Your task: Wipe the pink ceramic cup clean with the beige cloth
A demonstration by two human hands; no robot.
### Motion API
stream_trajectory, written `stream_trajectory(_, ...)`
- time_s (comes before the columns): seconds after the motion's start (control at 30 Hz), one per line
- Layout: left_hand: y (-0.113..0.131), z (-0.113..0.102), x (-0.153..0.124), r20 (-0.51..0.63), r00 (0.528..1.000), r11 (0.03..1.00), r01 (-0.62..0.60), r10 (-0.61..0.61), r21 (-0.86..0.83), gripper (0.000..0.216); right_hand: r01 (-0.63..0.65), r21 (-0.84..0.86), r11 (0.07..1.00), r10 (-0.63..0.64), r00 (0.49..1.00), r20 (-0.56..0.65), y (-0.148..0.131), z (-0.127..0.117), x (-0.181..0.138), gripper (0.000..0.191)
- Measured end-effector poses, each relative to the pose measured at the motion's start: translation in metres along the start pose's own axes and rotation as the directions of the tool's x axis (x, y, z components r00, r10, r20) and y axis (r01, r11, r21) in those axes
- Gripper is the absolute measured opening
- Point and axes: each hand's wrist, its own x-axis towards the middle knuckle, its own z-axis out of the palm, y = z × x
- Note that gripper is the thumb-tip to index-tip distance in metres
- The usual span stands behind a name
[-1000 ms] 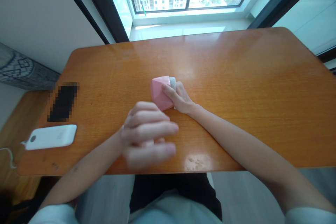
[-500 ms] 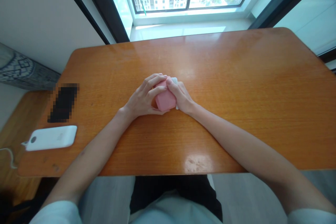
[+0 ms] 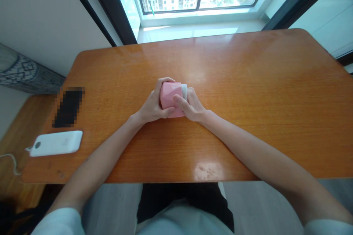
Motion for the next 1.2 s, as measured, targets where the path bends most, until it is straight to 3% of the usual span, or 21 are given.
stream_trajectory(0.13, 0.0, 0.005, 0.0, -0.039, 0.992, 0.983, 0.117, -0.123, -0.14, 0.083, 0.062, -0.007, 0.998, -0.062, 0.998, 0.021, -0.005, 0.002, -0.001, 0.059)
stream_trajectory(0.23, 0.0, 0.01, -0.003, -0.07, 0.989, 0.983, 0.122, -0.132, -0.134, 0.081, 0.027, 0.02, 0.999, -0.027, 0.999, 0.017, -0.007, 0.002, 0.0, 0.057)
stream_trajectory(0.3, 0.001, 0.011, -0.004, -0.123, 0.991, 0.997, 0.04, -0.047, -0.06, 0.079, -0.028, 0.042, 0.999, 0.027, 1.0, 0.014, -0.007, 0.002, 0.0, 0.06)
stream_trajectory(0.37, 0.0, 0.009, -0.004, -0.164, 0.979, 0.991, -0.104, 0.117, 0.086, 0.083, -0.066, 0.076, 0.995, 0.065, 0.998, 0.015, -0.006, 0.001, 0.001, 0.062)
stream_trajectory(0.47, -0.005, 0.002, -0.004, -0.073, 0.943, 0.907, -0.287, 0.323, 0.309, 0.106, -0.118, 0.136, 0.984, 0.12, 0.993, -0.008, -0.005, 0.0, 0.003, 0.062)
stream_trajectory(0.6, -0.01, -0.006, -0.003, 0.073, 0.934, 0.827, -0.343, 0.349, 0.445, 0.131, -0.152, 0.175, 0.973, 0.156, 0.988, -0.006, -0.003, 0.0, 0.004, 0.06)
stream_trajectory(0.8, -0.005, -0.002, -0.001, -0.016, 0.925, 0.86, -0.346, 0.379, 0.375, 0.12, -0.098, 0.148, 0.984, 0.105, 0.994, -0.034, 0.001, 0.001, 0.003, 0.062)
stream_trajectory(0.87, -0.005, 0.001, -0.002, -0.044, 0.941, 0.898, -0.306, 0.336, 0.315, 0.118, -0.052, 0.117, 0.992, 0.054, 0.998, -0.021, 0.0, 0.002, 0.002, 0.064)
stream_trajectory(1.0, -0.007, 0.004, -0.007, -0.07, 0.991, 0.981, -0.104, 0.117, 0.165, 0.107, 0.013, 0.025, 1.0, -0.014, 1.0, 0.027, -0.001, 0.001, 0.0, 0.067)
stream_trajectory(1.2, 0.007, 0.001, -0.004, -0.016, 0.995, 0.995, 0.1, -0.1, -0.013, 0.092, 0.124, -0.075, 0.99, -0.123, 0.992, 0.019, 0.004, 0.003, -0.001, 0.064)
